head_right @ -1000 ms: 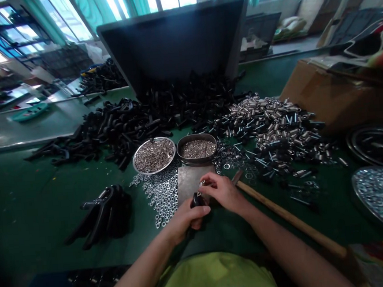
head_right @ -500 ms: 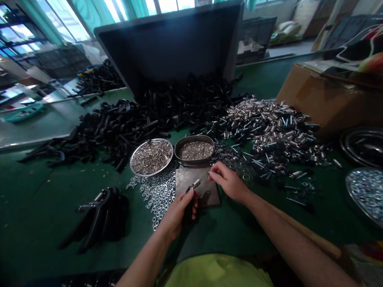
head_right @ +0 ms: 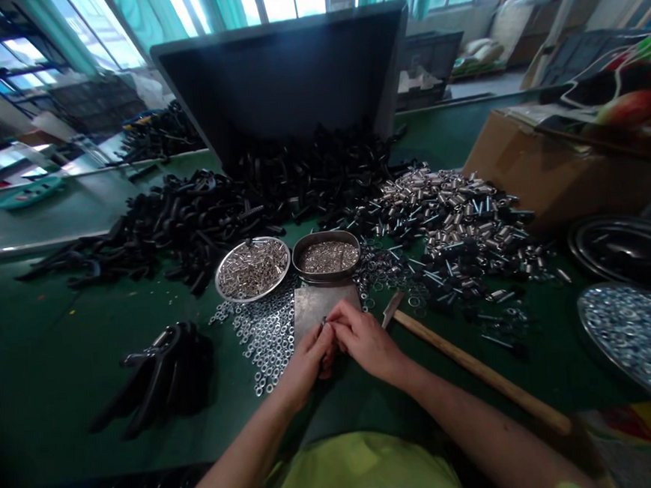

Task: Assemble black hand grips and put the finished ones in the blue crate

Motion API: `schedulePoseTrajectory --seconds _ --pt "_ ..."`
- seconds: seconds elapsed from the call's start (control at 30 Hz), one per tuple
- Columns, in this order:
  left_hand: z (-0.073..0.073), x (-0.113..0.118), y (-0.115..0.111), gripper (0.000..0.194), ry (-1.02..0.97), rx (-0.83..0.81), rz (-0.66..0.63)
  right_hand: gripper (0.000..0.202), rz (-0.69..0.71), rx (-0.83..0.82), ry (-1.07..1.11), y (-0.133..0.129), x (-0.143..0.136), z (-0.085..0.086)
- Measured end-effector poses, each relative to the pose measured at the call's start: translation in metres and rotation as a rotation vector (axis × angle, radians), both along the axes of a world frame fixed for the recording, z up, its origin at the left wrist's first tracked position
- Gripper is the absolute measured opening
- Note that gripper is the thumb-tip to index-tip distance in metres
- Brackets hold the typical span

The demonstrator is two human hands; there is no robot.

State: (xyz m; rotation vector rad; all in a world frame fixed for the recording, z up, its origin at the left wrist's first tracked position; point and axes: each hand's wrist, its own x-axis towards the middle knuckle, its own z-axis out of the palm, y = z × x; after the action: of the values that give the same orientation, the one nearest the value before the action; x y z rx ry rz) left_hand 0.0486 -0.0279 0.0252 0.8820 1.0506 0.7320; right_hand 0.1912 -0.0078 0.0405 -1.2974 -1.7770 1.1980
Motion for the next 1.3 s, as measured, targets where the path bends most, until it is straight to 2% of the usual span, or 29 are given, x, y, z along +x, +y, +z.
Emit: schedulePoseTrajectory --seconds 0.03,0.1,0.13,0.2,0.23,0.3,0.43,0.57,0.67,0.73,0.8,0.87,0.93,1.07,1.2,1.3 --pt "0.000 -0.001 0.000 0.045 -0.024 -0.026 -0.020 0.015 0.027 -0.013 -0.013 0.007 0.008 0.000" --pt "0.000 -0.005 -0.001 0.045 -0.090 -0.098 -0.037 0.021 -0.033 0.071 -0.152 0.030 0.032 -0.001" --pt "-0.001 -0.007 -0.002 0.045 -0.118 -0.132 -0.023 0.021 -0.149 0.182 -0.294 0.044 0.048 -0.002" --pt "-0.002 -0.012 -0.003 0.045 -0.150 -0.175 0.040 0.022 -0.347 0.373 -0.726 0.072 0.082 -0.006" --pt "-0.003 -0.014 -0.003 0.046 -0.161 -0.187 0.075 0.025 -0.354 0.375 -0.954 0.084 0.097 -0.009" --pt "-0.005 -0.018 -0.003 0.047 -0.187 -0.195 0.135 0.023 -0.308 0.352 -1.082 0.100 0.119 -0.016" --pt "-0.006 -0.020 -0.001 0.054 -0.278 -0.235 0.185 0.015 -0.183 0.332 -1.137 0.106 0.130 -0.028" --pt "-0.007 -0.020 0.006 0.064 -0.383 -0.377 0.235 0.017 -0.192 0.336 -1.154 0.101 0.128 -0.029" --pt "-0.007 -0.021 0.012 0.048 -0.452 -0.470 0.334 0.023 -0.297 0.412 -1.049 0.093 0.122 -0.019" --pt "-0.006 -0.021 0.016 0.035 -0.543 -0.491 0.391 0.025 -0.331 0.521 -0.863 0.078 0.109 -0.006" --pt "-0.006 -0.021 0.018 0.028 -0.631 -0.474 0.423 0.025 -0.288 0.585 -0.610 0.055 0.087 0.011" --pt "-0.006 -0.020 0.019 0.025 -0.671 -0.455 0.428 0.022 -0.207 0.540 -0.366 0.029 0.060 0.026" --pt "-0.006 -0.018 0.019 0.024 -0.678 -0.441 0.417 0.019 -0.087 0.520 -0.233 0.007 0.034 0.035" --pt "-0.002 -0.014 0.017 0.020 -0.683 -0.403 0.447 0.022 0.058 0.594 -0.195 -0.012 -0.001 0.030" --pt "0.005 -0.012 0.014 0.010 -0.657 -0.363 0.550 0.025 0.077 0.754 -0.215 -0.010 -0.014 0.016" --pt "0.010 -0.010 0.012 0.012 -0.622 -0.311 0.584 0.021 0.039 0.729 -0.244 -0.009 -0.021 0.014"
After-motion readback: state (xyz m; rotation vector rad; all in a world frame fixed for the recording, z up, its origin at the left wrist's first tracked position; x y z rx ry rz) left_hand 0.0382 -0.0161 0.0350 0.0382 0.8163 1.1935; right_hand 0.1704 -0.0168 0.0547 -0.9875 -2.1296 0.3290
